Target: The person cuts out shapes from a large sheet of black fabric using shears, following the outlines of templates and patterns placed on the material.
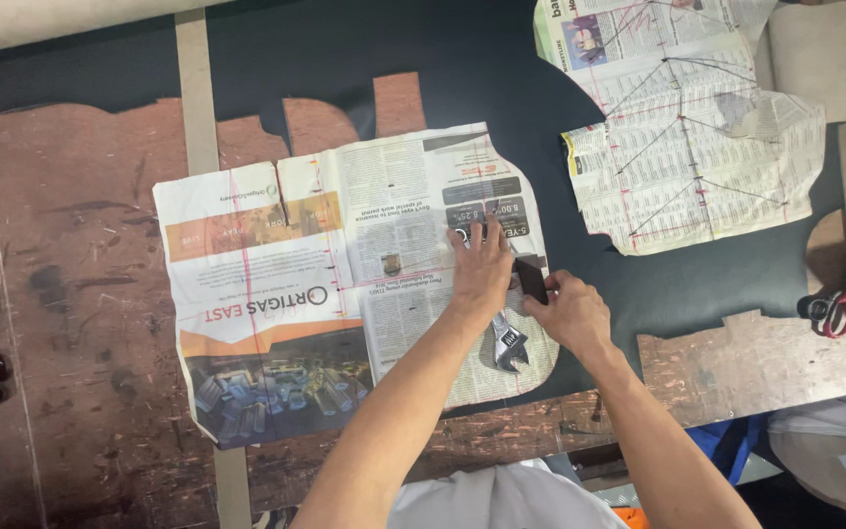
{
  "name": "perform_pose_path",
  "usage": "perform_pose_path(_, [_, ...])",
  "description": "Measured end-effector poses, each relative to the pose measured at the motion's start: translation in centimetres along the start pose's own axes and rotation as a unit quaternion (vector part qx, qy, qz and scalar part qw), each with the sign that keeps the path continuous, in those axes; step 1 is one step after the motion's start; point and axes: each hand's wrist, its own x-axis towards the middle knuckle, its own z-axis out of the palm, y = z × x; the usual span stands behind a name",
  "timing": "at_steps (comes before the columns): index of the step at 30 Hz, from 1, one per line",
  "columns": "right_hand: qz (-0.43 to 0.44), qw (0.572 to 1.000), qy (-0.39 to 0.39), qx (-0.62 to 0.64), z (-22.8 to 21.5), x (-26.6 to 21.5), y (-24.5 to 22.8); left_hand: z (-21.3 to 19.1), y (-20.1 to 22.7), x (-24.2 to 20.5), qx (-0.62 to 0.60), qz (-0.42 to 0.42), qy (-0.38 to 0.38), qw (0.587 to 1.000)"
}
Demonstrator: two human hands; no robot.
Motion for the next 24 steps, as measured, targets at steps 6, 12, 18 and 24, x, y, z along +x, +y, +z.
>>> perform_pose_path(6, [0.024,0.985,-0.06,0.16,-0.7,0.8,3.2,-0.6,-0.1,-0.2,-0.04,-0.011,-0.028,0.999])
perform_pose_path(12, [-0.012,0.979,-0.015,0.201,0.1,0.1,4.4,0.0,0.0,0.0,-0.053,-0.015,-0.01,0.998])
perform_pose_path(18, [-0.055,0.991,0.098,0.069,1.3,-2.8,2.1,1.0,-0.1,0.4,0.009,-0.004,-0.027,1.0])
perform_pose_path(24, [-0.06,0.989,0.127,0.051,1.4,-3.8,1.2,0.4,-0.1,0.6,-0.023,-0.011,-0.04,0.999])
